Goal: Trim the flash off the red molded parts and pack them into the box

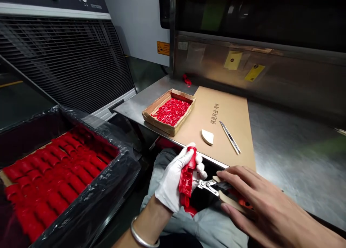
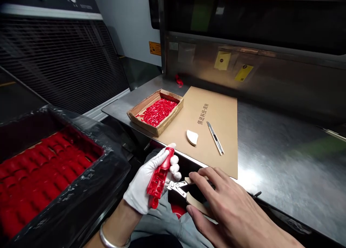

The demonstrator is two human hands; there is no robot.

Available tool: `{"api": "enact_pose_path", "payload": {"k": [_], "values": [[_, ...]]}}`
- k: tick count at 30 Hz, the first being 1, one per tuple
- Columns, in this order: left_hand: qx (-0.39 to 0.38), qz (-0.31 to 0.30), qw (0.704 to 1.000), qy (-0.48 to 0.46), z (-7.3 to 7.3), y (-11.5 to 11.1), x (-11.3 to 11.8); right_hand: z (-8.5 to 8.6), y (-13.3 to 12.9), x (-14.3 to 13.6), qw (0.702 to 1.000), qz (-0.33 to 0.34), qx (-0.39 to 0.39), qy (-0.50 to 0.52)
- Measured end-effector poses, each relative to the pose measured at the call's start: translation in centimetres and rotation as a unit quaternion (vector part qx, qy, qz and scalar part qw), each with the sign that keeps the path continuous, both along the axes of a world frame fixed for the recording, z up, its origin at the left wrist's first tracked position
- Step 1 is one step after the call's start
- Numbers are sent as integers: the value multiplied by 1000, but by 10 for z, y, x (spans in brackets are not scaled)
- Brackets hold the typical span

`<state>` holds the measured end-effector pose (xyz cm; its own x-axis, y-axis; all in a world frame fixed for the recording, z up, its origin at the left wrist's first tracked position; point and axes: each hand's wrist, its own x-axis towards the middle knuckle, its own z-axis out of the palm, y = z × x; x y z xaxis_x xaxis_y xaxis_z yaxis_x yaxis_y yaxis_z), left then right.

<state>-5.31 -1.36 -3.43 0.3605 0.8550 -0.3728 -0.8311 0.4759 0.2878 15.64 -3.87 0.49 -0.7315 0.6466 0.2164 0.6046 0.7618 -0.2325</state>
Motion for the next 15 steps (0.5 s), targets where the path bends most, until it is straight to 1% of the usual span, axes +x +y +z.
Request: {"api": "enact_pose_path", "payload": {"k": [3, 9, 15], "values": [[31, 2, 999, 33, -1, -3, 0, -3, 3, -2, 1000, -11, 9, -7], [32, 5, 999, 35, -3, -3, -3, 4, 1, 0, 1000, -5, 9, -9], [21, 6, 1000, 13, -2, -3, -1, 9, -3, -5, 997, -29, -37, -53]]}}
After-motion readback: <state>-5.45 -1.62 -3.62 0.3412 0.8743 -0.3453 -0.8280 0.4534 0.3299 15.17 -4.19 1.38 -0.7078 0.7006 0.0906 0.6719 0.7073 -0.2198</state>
